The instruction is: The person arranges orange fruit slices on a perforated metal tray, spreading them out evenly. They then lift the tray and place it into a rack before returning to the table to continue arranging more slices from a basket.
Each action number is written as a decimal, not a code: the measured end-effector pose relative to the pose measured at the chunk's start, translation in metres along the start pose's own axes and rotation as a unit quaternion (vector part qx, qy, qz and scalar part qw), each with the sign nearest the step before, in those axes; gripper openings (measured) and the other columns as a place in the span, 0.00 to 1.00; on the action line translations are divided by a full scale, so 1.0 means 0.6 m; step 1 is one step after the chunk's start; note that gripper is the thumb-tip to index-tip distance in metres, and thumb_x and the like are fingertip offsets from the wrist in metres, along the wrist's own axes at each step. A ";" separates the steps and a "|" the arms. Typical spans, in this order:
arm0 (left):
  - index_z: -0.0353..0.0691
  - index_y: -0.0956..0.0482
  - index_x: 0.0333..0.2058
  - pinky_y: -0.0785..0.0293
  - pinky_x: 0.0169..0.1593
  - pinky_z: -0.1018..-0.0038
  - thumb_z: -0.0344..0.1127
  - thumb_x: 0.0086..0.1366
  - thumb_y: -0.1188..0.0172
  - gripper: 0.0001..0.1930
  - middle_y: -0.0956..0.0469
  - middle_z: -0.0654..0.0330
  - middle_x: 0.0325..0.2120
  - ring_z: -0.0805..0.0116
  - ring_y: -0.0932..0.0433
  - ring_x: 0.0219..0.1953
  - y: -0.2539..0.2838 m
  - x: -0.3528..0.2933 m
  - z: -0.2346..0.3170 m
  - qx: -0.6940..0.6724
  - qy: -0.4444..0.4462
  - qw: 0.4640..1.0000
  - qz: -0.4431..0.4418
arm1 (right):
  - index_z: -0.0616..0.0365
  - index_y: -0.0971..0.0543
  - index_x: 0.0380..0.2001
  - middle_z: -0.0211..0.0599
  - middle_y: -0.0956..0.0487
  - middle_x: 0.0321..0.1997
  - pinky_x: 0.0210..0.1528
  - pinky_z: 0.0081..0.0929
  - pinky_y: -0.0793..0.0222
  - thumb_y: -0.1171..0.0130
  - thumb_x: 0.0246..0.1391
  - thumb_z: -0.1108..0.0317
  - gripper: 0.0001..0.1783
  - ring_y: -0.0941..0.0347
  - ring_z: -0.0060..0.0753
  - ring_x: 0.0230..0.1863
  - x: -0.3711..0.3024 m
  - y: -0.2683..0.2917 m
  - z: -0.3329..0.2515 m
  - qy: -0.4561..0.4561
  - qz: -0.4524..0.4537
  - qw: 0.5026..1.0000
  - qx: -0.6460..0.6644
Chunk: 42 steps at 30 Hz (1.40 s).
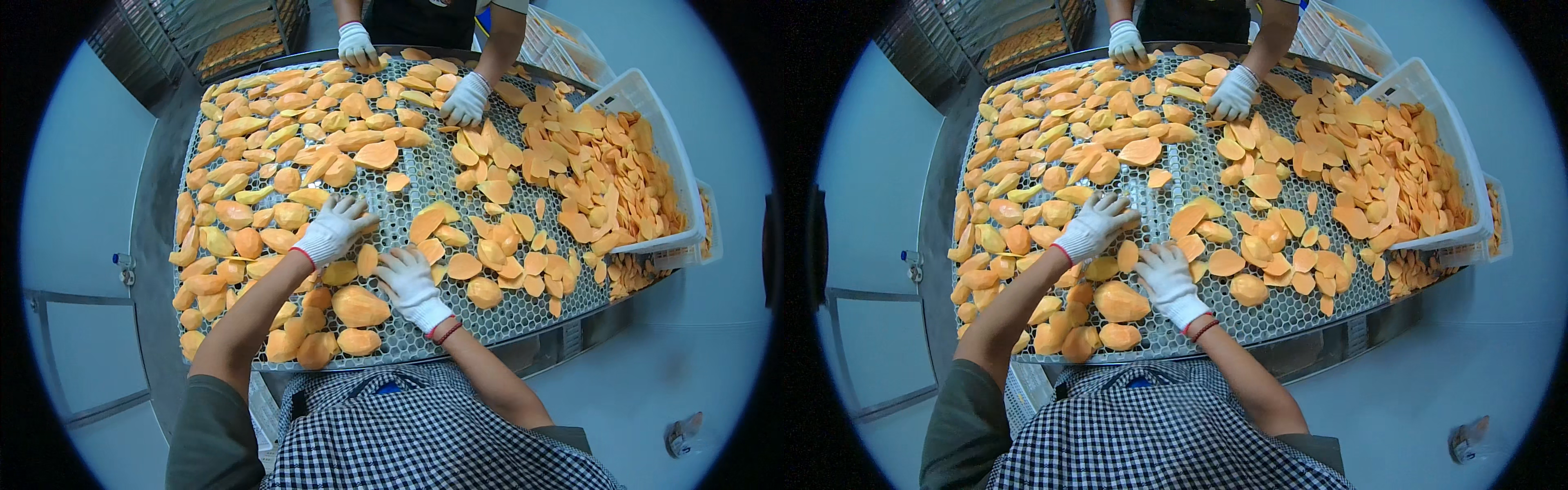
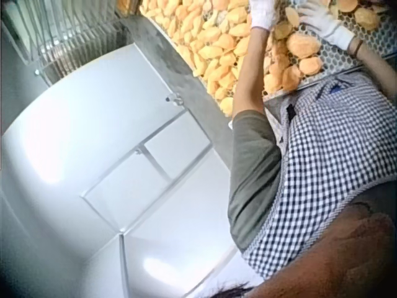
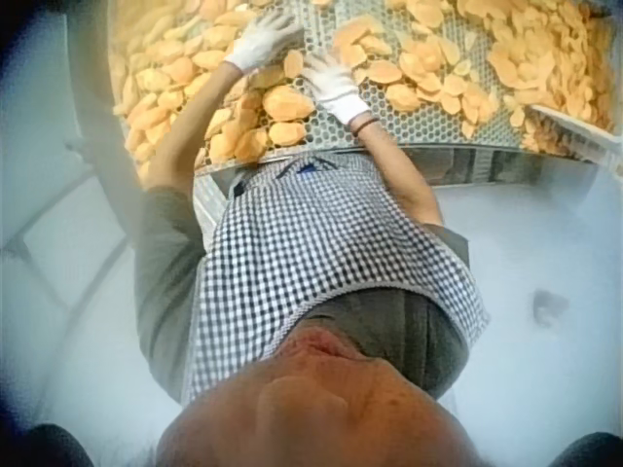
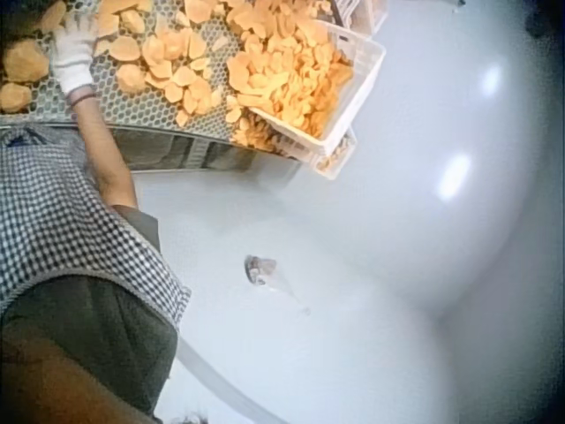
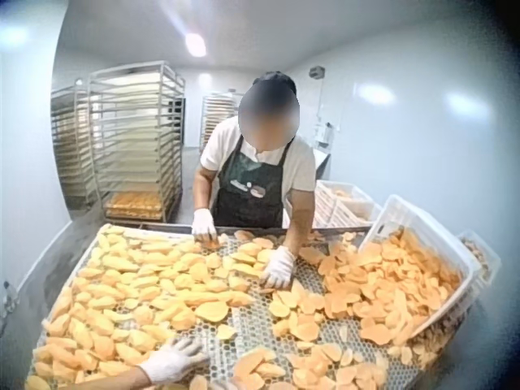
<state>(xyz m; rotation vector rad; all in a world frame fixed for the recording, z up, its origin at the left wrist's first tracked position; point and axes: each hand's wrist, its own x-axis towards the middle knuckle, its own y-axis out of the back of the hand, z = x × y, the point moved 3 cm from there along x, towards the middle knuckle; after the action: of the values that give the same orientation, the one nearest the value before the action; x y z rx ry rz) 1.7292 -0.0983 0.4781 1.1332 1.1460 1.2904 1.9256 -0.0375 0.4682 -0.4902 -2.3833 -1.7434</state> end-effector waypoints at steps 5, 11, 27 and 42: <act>0.54 0.27 0.58 0.47 0.70 0.50 0.39 0.67 0.42 0.21 0.32 0.56 0.60 0.54 0.38 0.66 0.015 -0.010 -0.016 0.015 0.045 0.999 -0.025 | 0.48 0.22 0.48 0.34 0.24 0.54 0.60 0.43 0.37 0.36 0.49 0.60 0.21 0.31 0.41 0.57 0.034 -0.014 -0.023 -0.066 -0.006 0.996 0.056; 0.51 0.25 0.57 0.49 0.70 0.51 0.39 0.68 0.45 0.19 0.32 0.54 0.61 0.52 0.39 0.66 0.015 -0.012 -0.001 -0.029 0.086 0.995 -0.031 | 0.47 0.22 0.50 0.35 0.21 0.52 0.53 0.38 0.31 0.38 0.53 0.52 0.22 0.25 0.41 0.51 0.077 -0.041 -0.016 -0.127 -0.133 0.981 0.064; 0.53 0.28 0.58 0.46 0.68 0.48 0.42 0.65 0.40 0.23 0.34 0.55 0.60 0.50 0.40 0.66 0.002 -0.030 0.000 -0.009 0.020 1.000 0.019 | 0.51 0.24 0.51 0.44 0.23 0.48 0.52 0.44 0.29 0.36 0.51 0.62 0.23 0.25 0.49 0.48 0.056 0.042 0.085 -0.293 0.068 0.950 -0.085; 0.40 0.29 0.54 0.29 0.51 0.59 0.41 0.61 0.36 0.25 0.30 0.53 0.51 0.52 0.27 0.51 -0.033 0.090 0.056 -0.060 0.031 0.998 0.016 | 0.59 0.22 0.50 0.47 0.21 0.54 0.59 0.37 0.30 0.43 0.53 0.76 0.19 0.25 0.48 0.56 0.052 0.032 0.153 -0.309 0.173 0.911 0.213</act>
<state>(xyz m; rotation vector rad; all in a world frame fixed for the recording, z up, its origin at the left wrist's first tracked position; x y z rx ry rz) 1.7630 -0.0429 0.4629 1.0331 1.0830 1.4091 1.9098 0.0602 0.4658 -1.4526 -2.7167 -0.9591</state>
